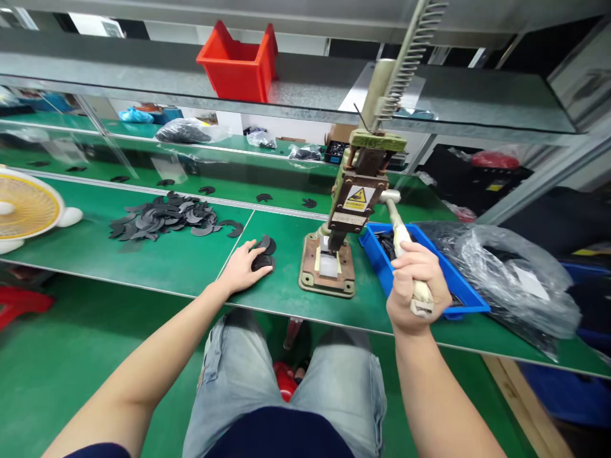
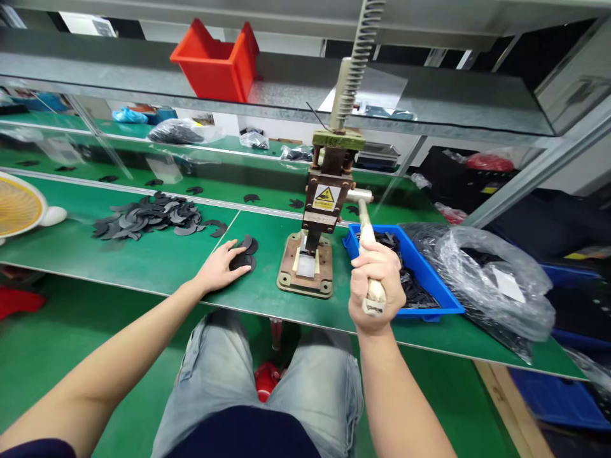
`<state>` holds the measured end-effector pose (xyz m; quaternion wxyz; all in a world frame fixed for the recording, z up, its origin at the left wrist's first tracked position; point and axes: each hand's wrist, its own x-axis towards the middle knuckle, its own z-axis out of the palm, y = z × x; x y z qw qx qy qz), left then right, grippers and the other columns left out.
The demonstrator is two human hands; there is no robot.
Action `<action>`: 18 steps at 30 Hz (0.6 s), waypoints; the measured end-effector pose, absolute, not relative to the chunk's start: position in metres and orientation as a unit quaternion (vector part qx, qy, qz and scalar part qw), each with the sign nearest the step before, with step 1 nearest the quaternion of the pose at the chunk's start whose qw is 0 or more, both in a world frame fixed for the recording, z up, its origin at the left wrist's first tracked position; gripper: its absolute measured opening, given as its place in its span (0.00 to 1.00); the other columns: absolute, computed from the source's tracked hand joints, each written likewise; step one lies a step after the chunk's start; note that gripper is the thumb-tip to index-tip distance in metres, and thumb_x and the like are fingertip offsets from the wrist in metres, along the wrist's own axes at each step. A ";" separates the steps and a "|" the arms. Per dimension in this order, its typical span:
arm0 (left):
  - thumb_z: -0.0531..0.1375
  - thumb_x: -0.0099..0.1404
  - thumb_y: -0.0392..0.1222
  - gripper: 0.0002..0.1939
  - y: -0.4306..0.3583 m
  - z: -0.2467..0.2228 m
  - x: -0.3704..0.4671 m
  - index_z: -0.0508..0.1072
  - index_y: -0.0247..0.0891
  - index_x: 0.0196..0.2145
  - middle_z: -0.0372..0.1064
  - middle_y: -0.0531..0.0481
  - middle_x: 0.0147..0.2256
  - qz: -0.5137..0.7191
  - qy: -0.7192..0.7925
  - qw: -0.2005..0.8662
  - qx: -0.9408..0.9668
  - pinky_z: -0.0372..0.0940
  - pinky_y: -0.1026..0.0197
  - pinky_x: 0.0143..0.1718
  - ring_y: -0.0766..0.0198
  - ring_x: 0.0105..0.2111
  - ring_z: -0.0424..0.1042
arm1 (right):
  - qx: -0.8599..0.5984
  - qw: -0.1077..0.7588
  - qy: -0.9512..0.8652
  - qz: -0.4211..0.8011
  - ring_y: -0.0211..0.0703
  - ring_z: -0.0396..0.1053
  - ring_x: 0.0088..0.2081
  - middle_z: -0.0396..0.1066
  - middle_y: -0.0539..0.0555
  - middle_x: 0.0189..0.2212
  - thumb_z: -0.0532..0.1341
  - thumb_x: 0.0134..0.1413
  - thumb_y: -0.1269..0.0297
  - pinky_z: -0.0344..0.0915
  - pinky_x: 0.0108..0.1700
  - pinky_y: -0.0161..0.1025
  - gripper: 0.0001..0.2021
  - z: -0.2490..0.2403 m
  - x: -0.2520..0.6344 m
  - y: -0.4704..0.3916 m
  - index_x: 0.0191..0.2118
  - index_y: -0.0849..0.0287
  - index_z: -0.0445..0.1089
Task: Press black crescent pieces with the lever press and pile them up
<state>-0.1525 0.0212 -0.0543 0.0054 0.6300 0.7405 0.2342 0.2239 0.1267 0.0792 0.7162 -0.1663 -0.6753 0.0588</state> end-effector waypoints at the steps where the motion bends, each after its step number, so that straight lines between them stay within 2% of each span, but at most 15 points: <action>1: 0.63 0.68 0.64 0.37 0.018 -0.054 -0.155 0.72 0.39 0.66 0.58 0.33 0.71 0.242 0.742 0.006 0.625 0.57 0.42 0.73 0.42 0.73 0.58 | -0.163 0.717 -0.675 0.060 0.54 0.79 0.47 0.75 0.49 0.30 0.65 0.61 0.61 0.74 0.57 0.63 0.11 0.079 0.224 0.127 0.28 0.54 0.69; 5: 0.64 0.67 0.63 0.31 0.007 -0.058 -0.163 0.76 0.41 0.60 0.65 0.36 0.67 0.244 0.753 0.000 0.611 0.59 0.42 0.72 0.43 0.70 0.62 | -0.155 0.723 -0.670 0.068 0.54 0.79 0.47 0.74 0.50 0.30 0.64 0.61 0.61 0.74 0.57 0.65 0.10 0.077 0.222 0.127 0.28 0.53 0.68; 9: 0.62 0.70 0.59 0.24 0.006 -0.057 -0.163 0.78 0.43 0.56 0.73 0.41 0.61 0.238 0.737 -0.017 0.632 0.59 0.42 0.72 0.43 0.69 0.63 | -0.150 0.732 -0.660 0.074 0.55 0.78 0.47 0.74 0.50 0.29 0.64 0.60 0.63 0.74 0.56 0.64 0.09 0.078 0.219 0.126 0.28 0.54 0.69; 14: 0.61 0.71 0.54 0.19 0.015 -0.046 -0.153 0.80 0.47 0.55 0.74 0.46 0.61 0.206 0.722 -0.021 0.660 0.57 0.41 0.73 0.43 0.69 0.62 | -0.159 0.720 -0.671 0.080 0.54 0.78 0.48 0.74 0.50 0.31 0.63 0.61 0.65 0.73 0.56 0.62 0.08 0.081 0.221 0.122 0.30 0.54 0.69; 18: 0.57 0.73 0.58 0.21 0.018 -0.040 -0.152 0.80 0.45 0.54 0.76 0.45 0.59 0.235 0.715 -0.002 0.658 0.61 0.45 0.70 0.46 0.65 0.68 | -0.170 0.709 -0.680 0.083 0.53 0.78 0.49 0.75 0.50 0.31 0.63 0.62 0.63 0.73 0.58 0.61 0.07 0.081 0.224 0.119 0.31 0.53 0.69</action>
